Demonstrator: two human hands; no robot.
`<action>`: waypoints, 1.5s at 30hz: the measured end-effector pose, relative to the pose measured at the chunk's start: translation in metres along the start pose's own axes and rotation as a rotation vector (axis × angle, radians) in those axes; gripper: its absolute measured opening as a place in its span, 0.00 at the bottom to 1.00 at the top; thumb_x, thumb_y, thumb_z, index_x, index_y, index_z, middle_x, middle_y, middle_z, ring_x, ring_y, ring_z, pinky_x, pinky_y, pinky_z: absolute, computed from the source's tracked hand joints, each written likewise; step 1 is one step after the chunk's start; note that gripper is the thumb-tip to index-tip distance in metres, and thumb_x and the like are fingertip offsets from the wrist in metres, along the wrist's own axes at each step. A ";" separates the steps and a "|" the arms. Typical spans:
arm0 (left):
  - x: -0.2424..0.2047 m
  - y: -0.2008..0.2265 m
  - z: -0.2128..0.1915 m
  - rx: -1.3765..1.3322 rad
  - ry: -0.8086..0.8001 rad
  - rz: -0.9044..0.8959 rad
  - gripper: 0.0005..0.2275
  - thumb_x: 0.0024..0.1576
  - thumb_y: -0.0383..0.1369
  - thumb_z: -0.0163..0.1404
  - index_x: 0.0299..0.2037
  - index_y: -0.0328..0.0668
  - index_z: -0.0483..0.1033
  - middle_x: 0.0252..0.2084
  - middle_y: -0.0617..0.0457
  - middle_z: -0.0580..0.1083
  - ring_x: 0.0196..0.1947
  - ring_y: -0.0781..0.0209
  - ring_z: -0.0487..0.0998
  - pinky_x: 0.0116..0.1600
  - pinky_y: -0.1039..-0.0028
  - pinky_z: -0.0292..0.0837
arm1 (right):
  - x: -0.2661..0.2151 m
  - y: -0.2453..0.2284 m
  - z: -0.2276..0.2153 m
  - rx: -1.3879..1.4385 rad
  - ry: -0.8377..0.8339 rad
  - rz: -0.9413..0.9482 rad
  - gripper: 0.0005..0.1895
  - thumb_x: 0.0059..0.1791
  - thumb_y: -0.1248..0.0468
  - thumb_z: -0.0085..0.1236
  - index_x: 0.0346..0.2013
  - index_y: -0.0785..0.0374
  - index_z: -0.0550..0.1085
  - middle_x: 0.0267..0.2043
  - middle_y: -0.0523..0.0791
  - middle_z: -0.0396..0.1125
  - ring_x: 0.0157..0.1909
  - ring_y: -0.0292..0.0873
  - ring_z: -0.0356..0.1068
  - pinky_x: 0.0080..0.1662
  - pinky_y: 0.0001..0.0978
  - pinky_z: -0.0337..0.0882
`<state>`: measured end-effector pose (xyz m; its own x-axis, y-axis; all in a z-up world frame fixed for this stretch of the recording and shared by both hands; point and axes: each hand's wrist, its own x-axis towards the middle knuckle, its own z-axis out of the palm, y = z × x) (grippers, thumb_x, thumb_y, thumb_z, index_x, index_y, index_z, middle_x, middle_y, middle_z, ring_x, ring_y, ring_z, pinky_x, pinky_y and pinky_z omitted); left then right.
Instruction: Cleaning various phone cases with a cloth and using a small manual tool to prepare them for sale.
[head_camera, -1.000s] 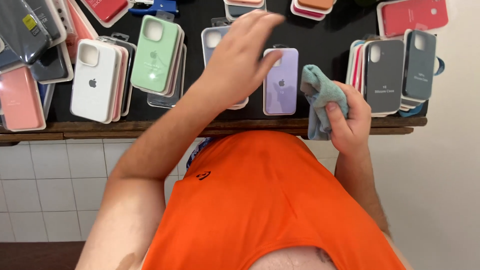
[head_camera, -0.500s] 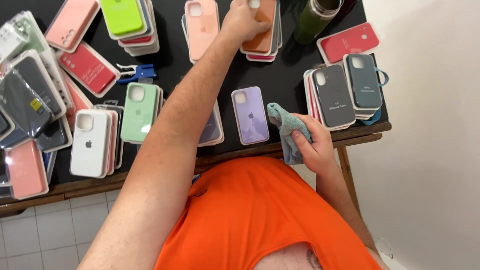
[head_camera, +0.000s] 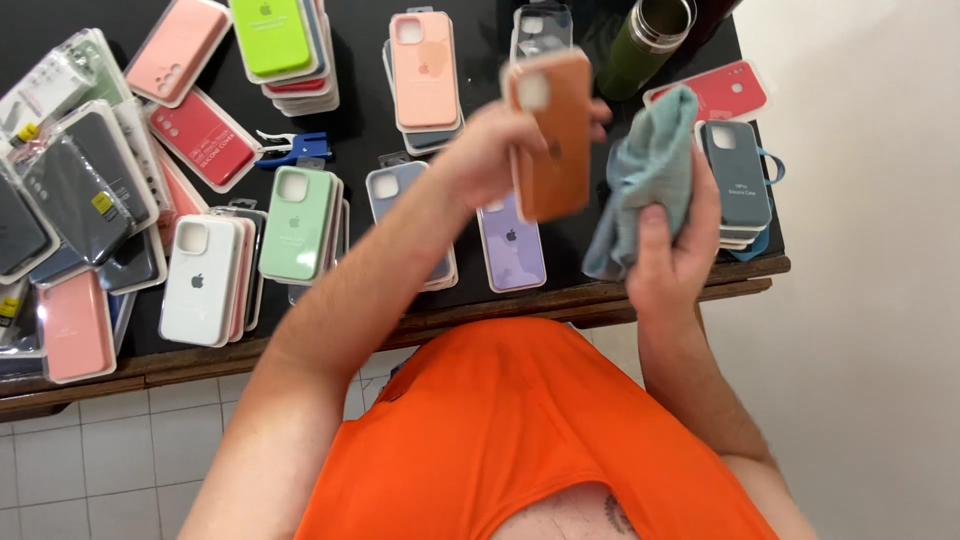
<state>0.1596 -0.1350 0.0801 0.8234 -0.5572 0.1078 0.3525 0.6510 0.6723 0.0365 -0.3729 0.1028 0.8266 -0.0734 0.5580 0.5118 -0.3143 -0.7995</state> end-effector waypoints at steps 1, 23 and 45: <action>-0.006 -0.006 0.014 0.004 -0.001 0.009 0.33 0.48 0.19 0.52 0.70 0.22 0.75 0.69 0.36 0.81 0.67 0.41 0.85 0.72 0.44 0.81 | 0.005 -0.007 0.009 0.003 -0.003 -0.009 0.32 0.69 0.53 0.51 0.84 0.68 0.62 0.85 0.55 0.62 0.85 0.55 0.64 0.84 0.49 0.66; -0.097 0.035 0.141 -0.033 0.230 0.269 0.42 0.70 0.64 0.43 0.85 0.38 0.67 0.81 0.45 0.74 0.82 0.53 0.74 0.89 0.61 0.68 | 0.024 -0.063 0.045 -0.107 -0.489 -0.526 0.37 0.73 0.42 0.38 0.93 0.53 0.50 0.97 0.59 0.36 1.00 0.68 0.36 0.98 0.76 0.42; -0.086 -0.020 0.052 0.747 0.381 0.361 0.19 0.78 0.47 0.44 0.69 0.50 0.83 0.71 0.57 0.82 0.71 0.65 0.82 0.75 0.74 0.74 | 0.017 0.005 -0.013 0.028 -1.044 0.490 0.18 0.64 0.54 0.54 0.49 0.64 0.85 0.46 0.41 0.80 0.46 0.36 0.76 0.49 0.32 0.75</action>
<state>0.0586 -0.1275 0.0954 0.9658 -0.0900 0.2432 -0.2250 0.1754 0.9584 0.0500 -0.3882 0.1106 0.7223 0.6412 -0.2589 0.0770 -0.4467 -0.8914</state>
